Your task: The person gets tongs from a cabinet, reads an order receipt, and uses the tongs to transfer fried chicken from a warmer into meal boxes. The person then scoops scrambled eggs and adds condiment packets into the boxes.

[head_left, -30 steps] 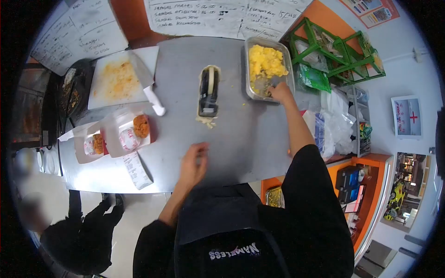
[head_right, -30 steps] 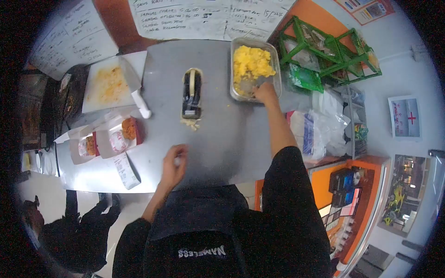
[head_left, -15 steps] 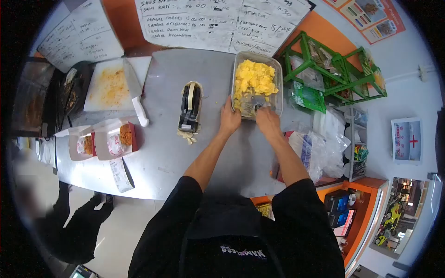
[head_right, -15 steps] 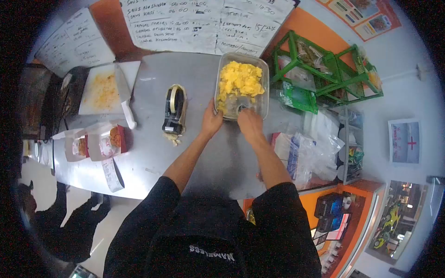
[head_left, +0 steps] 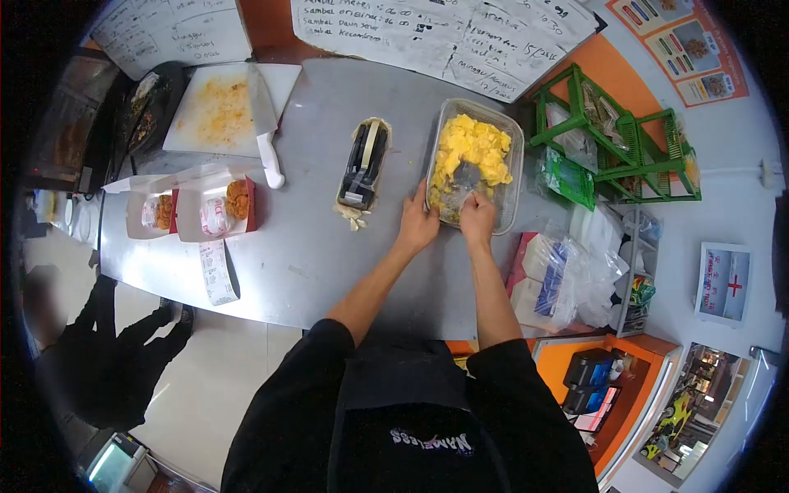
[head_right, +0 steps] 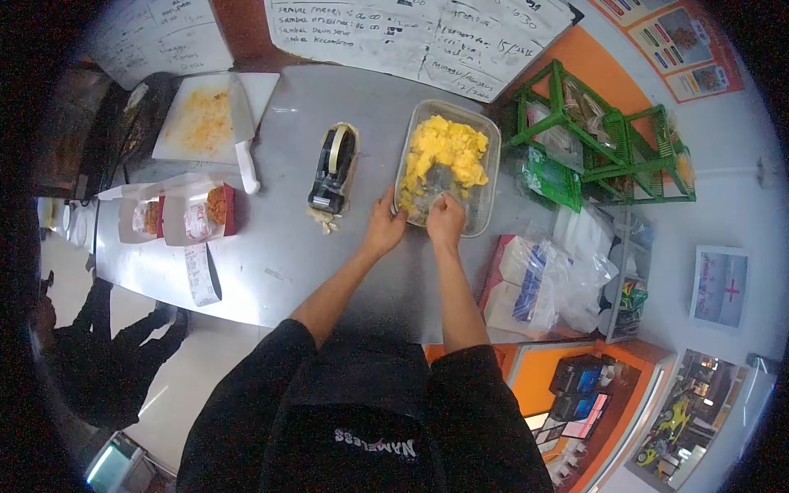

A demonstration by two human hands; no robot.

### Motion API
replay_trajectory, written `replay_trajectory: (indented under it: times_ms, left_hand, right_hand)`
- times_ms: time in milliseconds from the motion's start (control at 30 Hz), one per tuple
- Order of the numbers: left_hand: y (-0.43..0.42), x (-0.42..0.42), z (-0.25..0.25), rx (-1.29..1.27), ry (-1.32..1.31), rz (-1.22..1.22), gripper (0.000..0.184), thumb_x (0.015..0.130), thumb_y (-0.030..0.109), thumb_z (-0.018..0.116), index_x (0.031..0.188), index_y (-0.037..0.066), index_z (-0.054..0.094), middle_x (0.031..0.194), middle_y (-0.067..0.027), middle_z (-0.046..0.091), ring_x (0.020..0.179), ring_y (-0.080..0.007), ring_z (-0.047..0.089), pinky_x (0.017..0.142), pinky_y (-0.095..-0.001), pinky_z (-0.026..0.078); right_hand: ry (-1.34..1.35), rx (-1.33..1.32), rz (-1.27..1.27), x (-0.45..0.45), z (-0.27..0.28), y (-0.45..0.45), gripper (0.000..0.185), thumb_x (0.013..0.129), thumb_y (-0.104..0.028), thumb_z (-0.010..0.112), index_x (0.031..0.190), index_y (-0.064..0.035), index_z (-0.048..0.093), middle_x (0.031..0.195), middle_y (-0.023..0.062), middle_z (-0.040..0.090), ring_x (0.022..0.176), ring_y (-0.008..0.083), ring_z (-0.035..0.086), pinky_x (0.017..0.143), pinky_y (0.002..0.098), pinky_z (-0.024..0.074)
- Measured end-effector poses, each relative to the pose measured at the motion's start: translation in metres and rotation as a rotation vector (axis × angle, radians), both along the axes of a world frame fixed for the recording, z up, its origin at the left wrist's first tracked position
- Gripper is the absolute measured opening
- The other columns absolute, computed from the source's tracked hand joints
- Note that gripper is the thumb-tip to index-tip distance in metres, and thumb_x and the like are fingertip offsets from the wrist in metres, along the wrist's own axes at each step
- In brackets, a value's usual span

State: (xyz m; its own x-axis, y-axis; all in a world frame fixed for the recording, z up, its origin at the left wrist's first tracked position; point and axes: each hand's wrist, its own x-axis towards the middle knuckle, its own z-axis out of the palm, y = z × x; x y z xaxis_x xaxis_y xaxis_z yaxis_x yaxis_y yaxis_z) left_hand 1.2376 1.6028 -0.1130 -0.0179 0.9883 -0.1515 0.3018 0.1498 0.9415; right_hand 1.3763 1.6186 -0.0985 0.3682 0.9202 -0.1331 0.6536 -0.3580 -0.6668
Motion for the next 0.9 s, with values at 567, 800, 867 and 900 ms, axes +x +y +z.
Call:
replay_trajectory:
  times_ms: [567,800,867,900]
  left_hand:
    - [0.002,-0.010,-0.030,-0.058,-0.302,-0.119,0.071,0.088,0.023,0.062,0.146,0.008,0.024,0.115,-0.0245,0.048,0.095,-0.0304,0.056,0.080,-0.0372,0.049]
    - [-0.014,-0.015,-0.015,0.116,-0.332,-0.099,0.073,0.085,0.011,0.064,0.146,0.007,0.026,0.118,-0.0218,0.047,0.087,-0.0239,0.053,0.078,-0.0332,0.047]
    - [-0.014,-0.013,-0.014,0.056,-0.331,-0.081,0.072,0.085,0.010,0.064,0.146,0.007,0.026,0.118,-0.0217,0.047,0.089,-0.0236,0.053,0.078,-0.0321,0.047]
    - [-0.014,-0.012,-0.014,0.027,-0.330,-0.069,0.072,0.085,0.009,0.064,0.146,0.007,0.026,0.118,-0.0217,0.047,0.089,-0.0234,0.053,0.078,-0.0315,0.047]
  right_hand:
    - [-0.512,-0.066,0.625,0.028,0.063,-0.023,0.034,0.078,0.002,0.050,0.109,-0.0065,0.060,0.088,0.0193,0.056,0.090,0.0391,0.059,0.080,0.0439,0.0486]
    - [-0.372,-0.015,0.822,0.050,0.049,-0.026,0.044,0.082,-0.005,0.048,0.125,-0.0123,0.053,0.102,0.0162,0.060,0.091,0.0381,0.061,0.078,0.0465,0.0500]
    - [-0.409,0.009,0.747,0.051,0.055,-0.029,0.042,0.082,-0.005,0.047,0.124,-0.0090,0.053,0.101,0.0166,0.061,0.090,0.0381,0.062,0.078,0.0468,0.0502]
    - [-0.509,-0.005,0.645,0.051,0.058,-0.036,0.040,0.082,-0.005,0.047,0.122,-0.0064,0.053,0.100,0.0173,0.062,0.090,0.0383,0.062,0.078,0.0469,0.0501]
